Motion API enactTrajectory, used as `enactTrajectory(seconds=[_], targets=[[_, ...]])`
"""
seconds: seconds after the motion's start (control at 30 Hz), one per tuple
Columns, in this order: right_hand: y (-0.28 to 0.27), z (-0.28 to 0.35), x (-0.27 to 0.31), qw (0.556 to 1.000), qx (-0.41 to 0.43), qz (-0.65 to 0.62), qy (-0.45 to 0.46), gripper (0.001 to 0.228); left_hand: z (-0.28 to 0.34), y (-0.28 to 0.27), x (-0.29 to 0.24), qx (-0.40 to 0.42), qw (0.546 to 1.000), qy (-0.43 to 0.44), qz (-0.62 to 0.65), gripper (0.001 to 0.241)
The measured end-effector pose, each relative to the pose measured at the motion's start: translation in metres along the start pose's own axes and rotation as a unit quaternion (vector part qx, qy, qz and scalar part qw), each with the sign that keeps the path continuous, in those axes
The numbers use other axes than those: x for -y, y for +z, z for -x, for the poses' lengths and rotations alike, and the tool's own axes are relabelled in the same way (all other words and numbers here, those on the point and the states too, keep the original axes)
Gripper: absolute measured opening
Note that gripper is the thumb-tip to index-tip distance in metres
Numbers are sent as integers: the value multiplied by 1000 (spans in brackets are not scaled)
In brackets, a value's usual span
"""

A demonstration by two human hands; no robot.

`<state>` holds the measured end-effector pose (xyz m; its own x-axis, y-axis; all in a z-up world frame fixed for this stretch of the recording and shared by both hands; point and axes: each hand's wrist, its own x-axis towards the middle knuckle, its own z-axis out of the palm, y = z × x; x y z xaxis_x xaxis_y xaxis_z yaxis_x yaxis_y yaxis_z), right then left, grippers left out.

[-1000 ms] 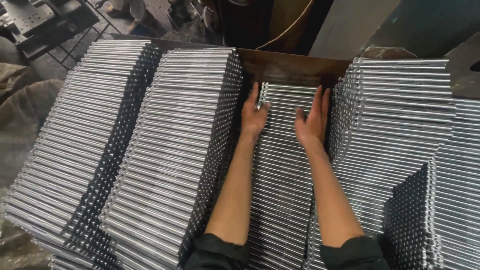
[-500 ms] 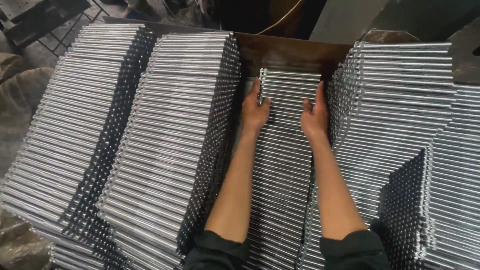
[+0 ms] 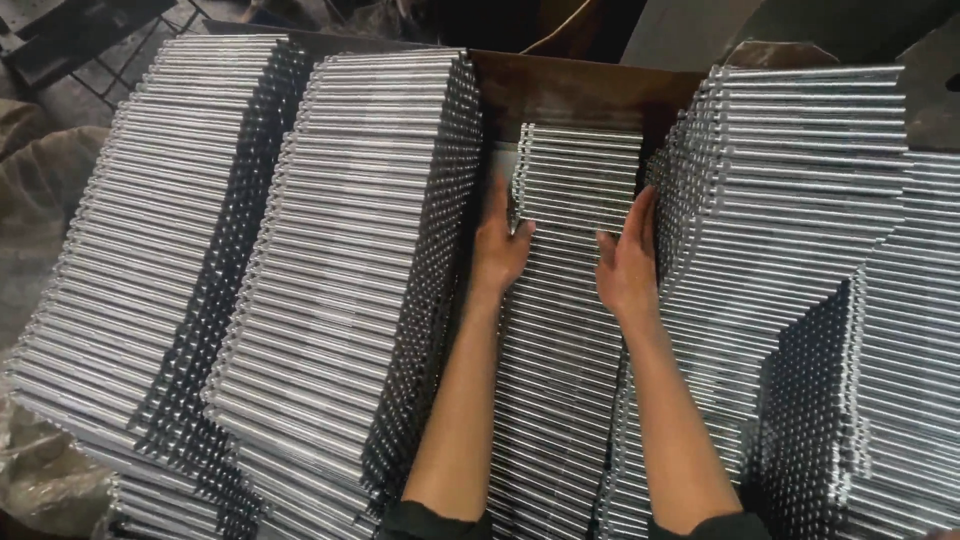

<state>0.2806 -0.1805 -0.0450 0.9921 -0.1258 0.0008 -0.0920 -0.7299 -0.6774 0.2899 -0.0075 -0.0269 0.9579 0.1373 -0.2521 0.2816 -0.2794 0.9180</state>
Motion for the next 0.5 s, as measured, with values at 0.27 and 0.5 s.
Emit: enactTrajectory(seconds=[0.27, 0.5], targets=[[18, -6, -34, 996, 13, -63, 68, 71, -5, 4, 14, -22, 999, -15, 43, 67], [10, 0, -15, 996, -6, -62, 65, 70, 2, 2, 12, -44, 999, 2, 21, 67]])
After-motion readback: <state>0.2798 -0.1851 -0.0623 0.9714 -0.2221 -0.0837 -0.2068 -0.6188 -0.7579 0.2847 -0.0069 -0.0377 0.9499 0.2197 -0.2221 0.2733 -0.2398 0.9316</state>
